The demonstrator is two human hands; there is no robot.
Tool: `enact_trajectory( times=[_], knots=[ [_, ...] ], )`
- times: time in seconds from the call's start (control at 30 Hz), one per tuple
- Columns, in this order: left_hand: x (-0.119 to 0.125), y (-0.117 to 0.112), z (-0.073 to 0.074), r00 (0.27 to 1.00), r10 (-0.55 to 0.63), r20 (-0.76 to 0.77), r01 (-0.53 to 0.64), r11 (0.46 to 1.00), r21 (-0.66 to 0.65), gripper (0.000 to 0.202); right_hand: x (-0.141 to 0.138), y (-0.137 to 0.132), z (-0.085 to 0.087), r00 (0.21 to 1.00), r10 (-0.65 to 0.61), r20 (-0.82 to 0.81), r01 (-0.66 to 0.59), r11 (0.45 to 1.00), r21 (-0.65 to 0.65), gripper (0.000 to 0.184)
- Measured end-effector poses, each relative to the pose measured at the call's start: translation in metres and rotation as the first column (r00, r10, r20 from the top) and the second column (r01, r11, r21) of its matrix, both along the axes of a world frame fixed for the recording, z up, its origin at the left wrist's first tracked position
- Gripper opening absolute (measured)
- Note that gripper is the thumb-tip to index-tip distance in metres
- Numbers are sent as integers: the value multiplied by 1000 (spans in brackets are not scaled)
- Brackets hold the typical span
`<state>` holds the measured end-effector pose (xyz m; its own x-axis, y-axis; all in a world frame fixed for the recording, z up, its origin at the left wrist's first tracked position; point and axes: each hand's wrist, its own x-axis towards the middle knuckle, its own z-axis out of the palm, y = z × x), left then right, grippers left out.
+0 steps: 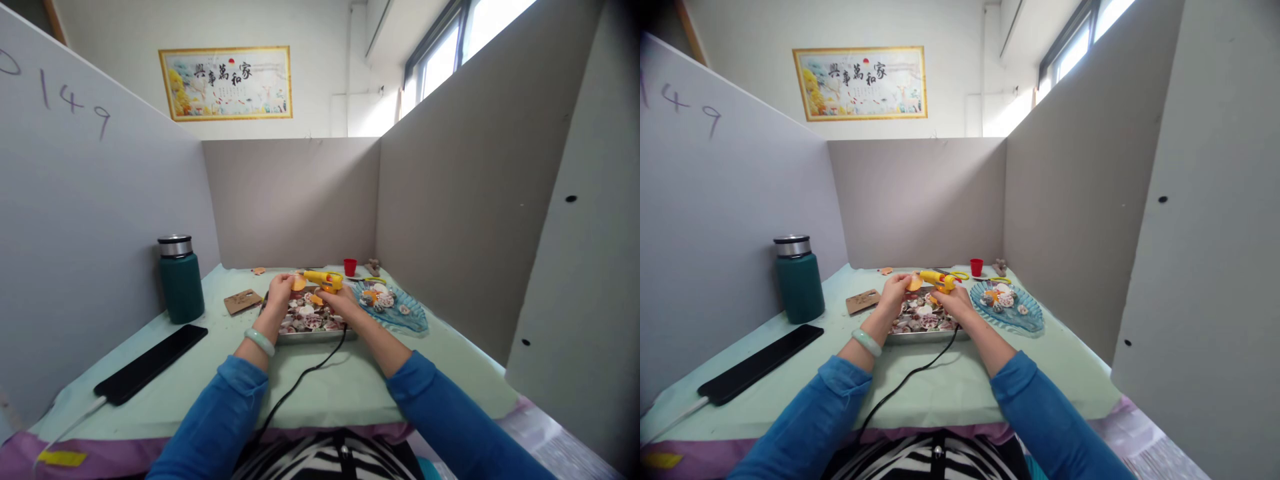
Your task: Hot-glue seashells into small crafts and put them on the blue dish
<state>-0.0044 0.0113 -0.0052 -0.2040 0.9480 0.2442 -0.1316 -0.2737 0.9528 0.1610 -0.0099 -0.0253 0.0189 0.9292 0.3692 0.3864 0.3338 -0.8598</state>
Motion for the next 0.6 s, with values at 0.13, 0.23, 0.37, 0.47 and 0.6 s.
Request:
enact_trajectory(
  times=[0.13,0.23,0.37,0.47,0.6],
  knots=[
    [0,-2,1,999,4,-46,-4,1000,4,9,-1,0,0,1000,1,-14,-1,1000,-11,27],
    [1,-3,2,997,-6,-71,6,1000,2,13,-1,-1,0,999,-8,-32,7,999,-34,28],
    [2,-4,2,996,-31,-88,32,999,10,14,-1,-1,0,1000,7,-19,-7,1000,-19,27],
    [2,-7,2,994,-59,-95,61,998,23,14,0,-1,0,999,36,1,-36,999,3,27],
    [3,-9,2,992,-75,-101,80,996,47,15,0,-1,0,1000,13,-11,-13,1000,13,27]
  ],
)
